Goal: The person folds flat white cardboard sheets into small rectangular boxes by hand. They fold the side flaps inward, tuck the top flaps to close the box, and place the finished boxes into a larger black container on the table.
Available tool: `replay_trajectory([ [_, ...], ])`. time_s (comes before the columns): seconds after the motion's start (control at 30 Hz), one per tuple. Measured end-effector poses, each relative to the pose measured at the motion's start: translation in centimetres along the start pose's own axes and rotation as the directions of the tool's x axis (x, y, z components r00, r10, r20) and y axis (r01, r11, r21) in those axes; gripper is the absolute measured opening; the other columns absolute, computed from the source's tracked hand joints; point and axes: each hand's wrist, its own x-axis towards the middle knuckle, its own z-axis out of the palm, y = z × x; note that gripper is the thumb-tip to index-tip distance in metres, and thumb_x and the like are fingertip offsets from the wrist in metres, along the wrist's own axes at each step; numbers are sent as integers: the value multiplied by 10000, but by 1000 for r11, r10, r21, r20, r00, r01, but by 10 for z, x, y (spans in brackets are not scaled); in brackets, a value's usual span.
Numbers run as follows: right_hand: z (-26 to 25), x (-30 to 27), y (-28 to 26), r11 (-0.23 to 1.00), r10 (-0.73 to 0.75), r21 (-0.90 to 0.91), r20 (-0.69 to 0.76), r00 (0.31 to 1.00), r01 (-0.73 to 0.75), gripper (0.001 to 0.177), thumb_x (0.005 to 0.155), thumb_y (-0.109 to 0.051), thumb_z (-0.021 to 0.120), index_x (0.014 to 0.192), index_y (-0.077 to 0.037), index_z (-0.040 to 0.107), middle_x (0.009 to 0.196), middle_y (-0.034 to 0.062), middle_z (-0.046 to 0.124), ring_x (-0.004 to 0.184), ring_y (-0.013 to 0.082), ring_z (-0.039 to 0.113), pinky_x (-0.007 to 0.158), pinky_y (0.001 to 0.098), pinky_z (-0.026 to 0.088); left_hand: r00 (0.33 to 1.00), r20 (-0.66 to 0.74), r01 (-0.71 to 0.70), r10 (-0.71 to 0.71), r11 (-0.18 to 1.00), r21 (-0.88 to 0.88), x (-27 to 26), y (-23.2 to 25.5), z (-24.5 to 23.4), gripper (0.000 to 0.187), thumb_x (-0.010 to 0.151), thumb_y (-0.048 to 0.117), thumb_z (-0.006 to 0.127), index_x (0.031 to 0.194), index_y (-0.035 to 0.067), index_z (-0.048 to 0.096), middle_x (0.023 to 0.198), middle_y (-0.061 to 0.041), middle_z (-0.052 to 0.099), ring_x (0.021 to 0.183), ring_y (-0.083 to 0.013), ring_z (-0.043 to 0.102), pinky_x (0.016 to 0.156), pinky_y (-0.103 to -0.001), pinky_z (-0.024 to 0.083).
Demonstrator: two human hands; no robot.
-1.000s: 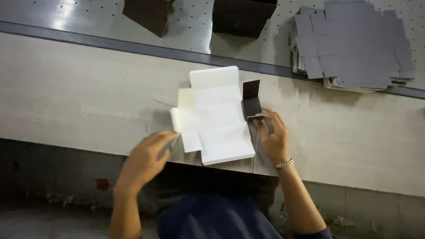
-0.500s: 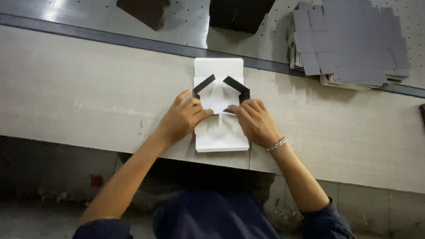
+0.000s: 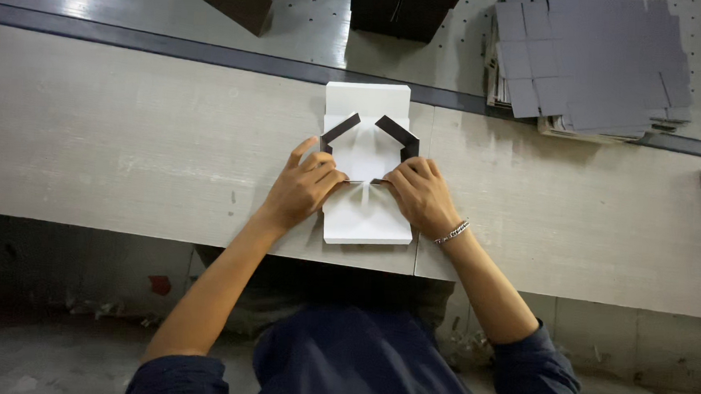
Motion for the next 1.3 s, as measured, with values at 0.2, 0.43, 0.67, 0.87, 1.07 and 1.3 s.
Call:
replay_trajectory([
  [0.2,-3,0,-2,1000,8,14,18,1000,-8,33,921,-130,712,918,-118,681,819,26,639,924,233,594,787,343,452,1000,26,-4,3,1000,12,4,3,-4,106,972,259,718,881,205,706,786,32,689,1058,-113,622,1207,-462,285],
  [0.43,-4,1,-8,997,31,66,-37,999,-28,24,915,-103,723,937,-99,714,829,51,632,907,249,593,786,339,455,1000,17,-4,5,998,-59,7,-1,-7,63,979,211,693,929,172,698,844,15,619,1127,-134,585,1214,-506,273],
  [0.67,-22,1,5,967,-41,253,8,999,38,305,1000,-352,537,1125,-137,714,1000,46,655,1051,274,580,873,382,434,987,50,-148,153,985,-87,7,-14,-8,128,980,263,689,1107,276,690,960,44,615,1193,-151,544,1214,-574,247],
  [0.87,-80,22,5,961,-170,271,426,888,54,1200,619,-949,530,1494,-131,448,1445,170,512,1458,390,357,1151,472,320,931,333,-114,149,986,-122,17,-28,-33,478,845,315,769,1285,407,605,1341,61,534,1428,-209,379,1244,-566,186],
  [1.07,-61,8,18,972,-234,138,478,846,190,911,763,-531,554,1562,-139,358,1506,146,440,1500,380,288,1151,469,335,825,546,-127,145,989,-72,29,-30,-55,793,747,257,834,1417,490,480,1433,66,488,1499,-222,311,1268,-571,159],
  [1.3,-32,-4,25,899,-36,434,220,975,-65,341,957,-196,634,1292,-178,694,1192,78,605,1300,346,527,1048,470,420,877,468,53,108,947,-318,36,-29,-48,286,842,408,788,1110,349,710,1225,95,620,1364,-192,484,1253,-591,207],
])
